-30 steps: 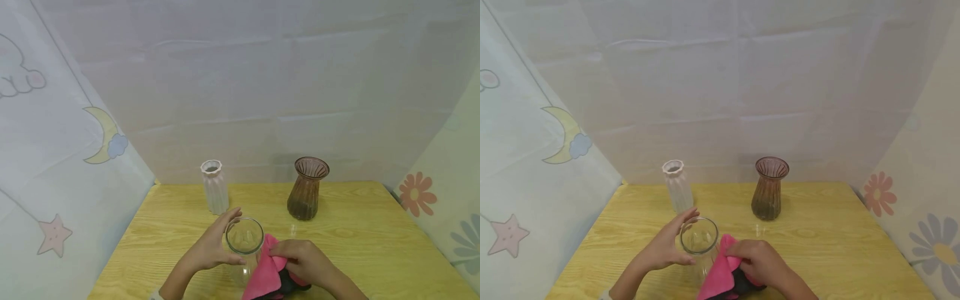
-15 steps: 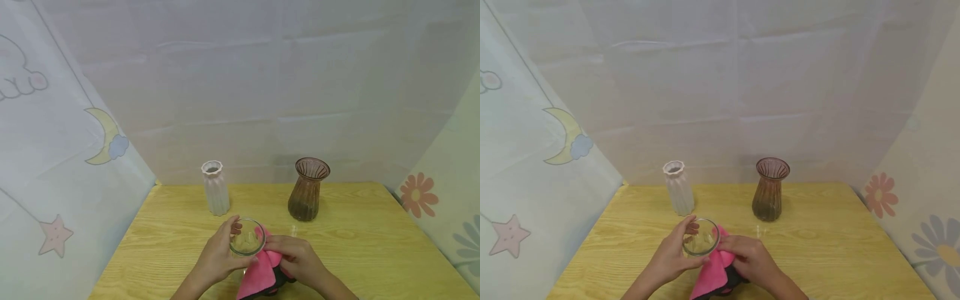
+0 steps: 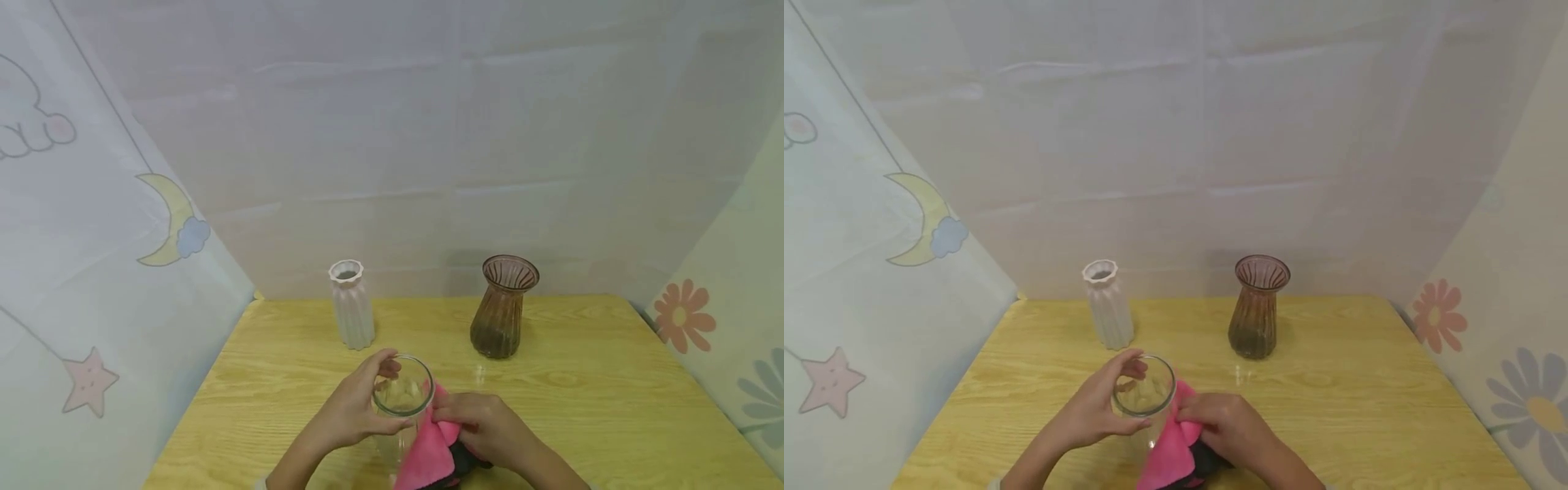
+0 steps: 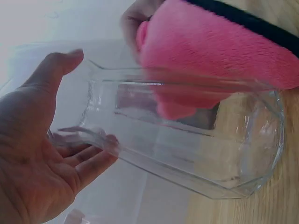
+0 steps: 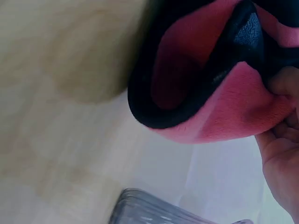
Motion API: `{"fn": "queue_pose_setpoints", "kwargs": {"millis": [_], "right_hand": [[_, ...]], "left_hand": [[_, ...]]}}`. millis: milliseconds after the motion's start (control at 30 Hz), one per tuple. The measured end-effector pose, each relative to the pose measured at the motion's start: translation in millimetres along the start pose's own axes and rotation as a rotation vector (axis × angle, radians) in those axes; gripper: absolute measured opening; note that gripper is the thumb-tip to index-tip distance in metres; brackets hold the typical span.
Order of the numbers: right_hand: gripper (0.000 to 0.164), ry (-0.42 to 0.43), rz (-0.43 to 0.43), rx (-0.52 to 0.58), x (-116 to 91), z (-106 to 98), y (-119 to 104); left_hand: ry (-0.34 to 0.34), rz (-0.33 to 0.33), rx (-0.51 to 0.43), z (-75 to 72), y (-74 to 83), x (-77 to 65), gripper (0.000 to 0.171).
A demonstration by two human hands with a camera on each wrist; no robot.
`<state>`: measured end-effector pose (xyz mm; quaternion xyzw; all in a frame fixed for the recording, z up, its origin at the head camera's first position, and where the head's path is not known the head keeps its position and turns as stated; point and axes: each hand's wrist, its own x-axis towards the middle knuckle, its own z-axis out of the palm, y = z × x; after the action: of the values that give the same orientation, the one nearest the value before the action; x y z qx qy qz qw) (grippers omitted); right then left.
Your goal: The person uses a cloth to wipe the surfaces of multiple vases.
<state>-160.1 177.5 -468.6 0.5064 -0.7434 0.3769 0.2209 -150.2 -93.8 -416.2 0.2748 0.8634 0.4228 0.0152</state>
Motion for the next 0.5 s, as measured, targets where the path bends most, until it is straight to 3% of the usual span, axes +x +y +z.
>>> {"fn": "queue_pose_setpoints", "kwargs": {"millis": [300, 400, 500], "right_hand": [[0.033, -0.263, 0.078, -0.123, -16, 2, 9], [0.033, -0.284, 0.093, -0.121, -17, 3, 9], [0.039, -0.242, 0.095, -0.103, -15, -1, 6]], "left_hand": [[-0.161, 0.137, -0.119, -12.2, -15.8, 14.1, 0.093], [-0.190, 0.134, -0.141, -14.3, -17.8, 16.5, 0.093], [-0.174, 0.129, -0.128, -15.4, -16.5, 13.1, 0.100]]}}
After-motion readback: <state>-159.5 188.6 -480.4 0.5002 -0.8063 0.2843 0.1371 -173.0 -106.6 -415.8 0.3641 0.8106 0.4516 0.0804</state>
